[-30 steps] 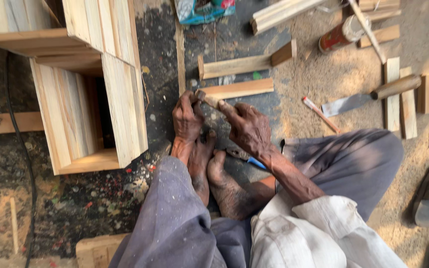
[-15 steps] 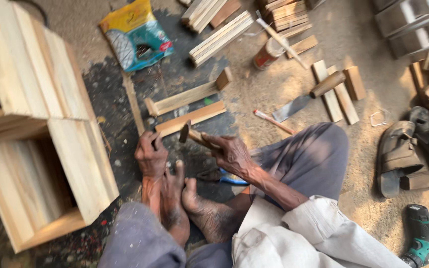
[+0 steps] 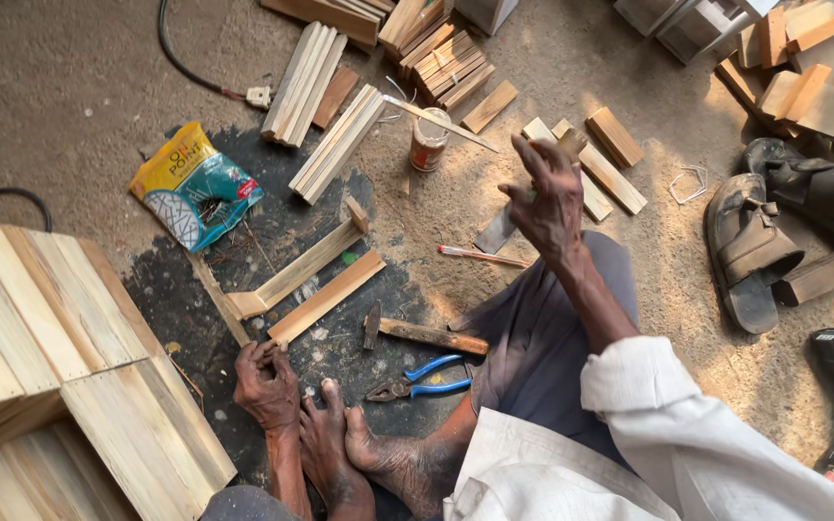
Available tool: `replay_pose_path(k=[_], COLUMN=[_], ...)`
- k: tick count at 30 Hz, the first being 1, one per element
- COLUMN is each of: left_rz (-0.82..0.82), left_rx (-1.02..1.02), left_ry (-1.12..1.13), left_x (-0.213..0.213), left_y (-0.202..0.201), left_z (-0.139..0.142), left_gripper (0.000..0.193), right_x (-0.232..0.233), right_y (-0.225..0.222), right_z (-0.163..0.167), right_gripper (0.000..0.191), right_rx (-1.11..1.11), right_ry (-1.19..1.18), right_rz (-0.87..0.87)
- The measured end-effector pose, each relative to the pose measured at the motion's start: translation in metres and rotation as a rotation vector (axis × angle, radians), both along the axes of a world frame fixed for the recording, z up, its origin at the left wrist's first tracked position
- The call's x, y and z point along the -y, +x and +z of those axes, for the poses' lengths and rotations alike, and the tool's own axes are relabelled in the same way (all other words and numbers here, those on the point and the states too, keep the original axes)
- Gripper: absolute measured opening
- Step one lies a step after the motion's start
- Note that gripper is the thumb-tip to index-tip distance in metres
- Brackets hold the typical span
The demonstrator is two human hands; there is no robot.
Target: The person assembles small wooden boxes by applying glue to the edges of wooden planks and joining them with nails. They use a hammer to drive nails into the joints and a brush to apply adhesive, working on multiple box frames on the floor.
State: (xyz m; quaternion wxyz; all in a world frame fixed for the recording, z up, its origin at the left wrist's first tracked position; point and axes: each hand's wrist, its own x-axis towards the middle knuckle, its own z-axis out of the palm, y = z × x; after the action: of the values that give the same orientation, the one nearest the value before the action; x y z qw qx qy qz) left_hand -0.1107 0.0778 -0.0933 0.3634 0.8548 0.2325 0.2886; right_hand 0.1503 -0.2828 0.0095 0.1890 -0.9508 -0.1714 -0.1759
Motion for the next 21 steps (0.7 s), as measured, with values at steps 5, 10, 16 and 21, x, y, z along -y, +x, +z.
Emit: replay_pose_path(k=[5, 10, 16, 21], left_rz=[0.020, 0.002, -0.004, 0.001], left_rx=[0.007, -0.041, -0.054, -0.070], left_ry=[-0.050, -0.040, -0.077, -0.017], left_x=[-0.003, -0.008, -0.013, -0.014], left_y=[0.000, -0.003, -0.007, -0.007], left_z=[-0.002, -0.004, -0.009, -0.013], left_gripper=[0.041, 0.043, 0.045, 0.046], right_x=[-0.014, -0.038, -0.035, -0.019], right_y=[0.051, 0.058, 0.059, 0.058], right_z=[0.005, -0.007, -0.017, -0.010], right_gripper=[0.085, 0.053, 0.019, 0.019], right_rx=[-0.256, -0.381, -0.546, -0.569], right_ry=[0.284, 0.582, 1.171, 1.363], right_rz=[0.303, 0.286, 0.366, 0.284])
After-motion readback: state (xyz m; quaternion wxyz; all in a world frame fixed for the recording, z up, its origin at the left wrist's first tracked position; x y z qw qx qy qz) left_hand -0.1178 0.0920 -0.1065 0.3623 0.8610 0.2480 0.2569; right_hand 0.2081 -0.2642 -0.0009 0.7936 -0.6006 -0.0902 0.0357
